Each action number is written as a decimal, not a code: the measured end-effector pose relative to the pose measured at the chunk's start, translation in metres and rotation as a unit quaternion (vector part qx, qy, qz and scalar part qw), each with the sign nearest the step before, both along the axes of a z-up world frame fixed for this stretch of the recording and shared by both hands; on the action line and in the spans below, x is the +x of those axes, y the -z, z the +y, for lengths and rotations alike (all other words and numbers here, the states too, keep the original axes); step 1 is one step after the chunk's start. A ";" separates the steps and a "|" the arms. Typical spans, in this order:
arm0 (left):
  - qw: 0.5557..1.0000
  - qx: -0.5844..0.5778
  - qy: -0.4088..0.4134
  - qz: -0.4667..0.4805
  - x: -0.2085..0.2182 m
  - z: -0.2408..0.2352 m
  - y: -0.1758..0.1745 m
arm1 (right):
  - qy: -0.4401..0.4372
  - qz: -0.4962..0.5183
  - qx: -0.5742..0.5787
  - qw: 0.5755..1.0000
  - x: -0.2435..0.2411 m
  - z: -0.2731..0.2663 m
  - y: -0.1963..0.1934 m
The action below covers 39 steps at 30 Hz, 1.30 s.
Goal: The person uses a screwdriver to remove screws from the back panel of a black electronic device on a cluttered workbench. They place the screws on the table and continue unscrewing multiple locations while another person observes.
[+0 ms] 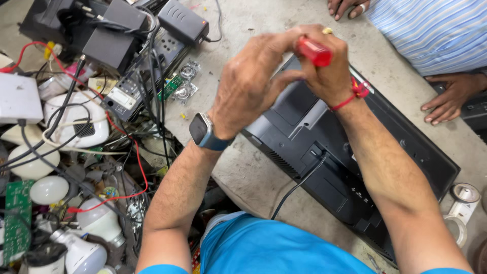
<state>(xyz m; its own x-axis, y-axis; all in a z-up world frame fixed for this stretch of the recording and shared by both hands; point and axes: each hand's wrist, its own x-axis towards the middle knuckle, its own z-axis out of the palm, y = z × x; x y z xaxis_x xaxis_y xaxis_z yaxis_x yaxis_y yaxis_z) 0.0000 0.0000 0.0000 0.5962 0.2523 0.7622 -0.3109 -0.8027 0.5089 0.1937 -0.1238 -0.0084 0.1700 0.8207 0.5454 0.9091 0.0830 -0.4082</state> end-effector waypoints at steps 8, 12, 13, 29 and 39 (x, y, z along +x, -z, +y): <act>0.930 0.118 -0.233 0.257 0.094 0.061 0.105 | 0.094 0.173 0.150 0.969 -0.039 -0.117 -0.056; 0.910 0.157 -0.242 0.299 0.113 0.061 0.133 | 0.131 0.099 0.144 0.976 -0.048 -0.206 -0.056; 0.911 0.160 -0.241 0.294 0.121 0.063 0.134 | 0.157 0.085 0.144 0.973 -0.050 -0.233 -0.053; 0.976 -0.083 -0.149 0.135 0.149 0.090 0.146 | 0.286 0.150 0.157 0.933 -0.016 -0.380 0.023; 0.964 0.023 -0.154 0.214 0.123 0.052 0.140 | 0.303 0.124 0.144 0.934 -0.007 -0.380 0.028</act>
<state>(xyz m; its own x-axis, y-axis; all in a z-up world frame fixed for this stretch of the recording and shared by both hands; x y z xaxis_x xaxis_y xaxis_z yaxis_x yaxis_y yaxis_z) 0.1232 0.0516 -0.1403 0.7610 0.4391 0.4776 0.1761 -0.8484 0.4993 0.1867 -0.5039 -0.0365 0.7062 0.3576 0.6110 0.7050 -0.2768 -0.6529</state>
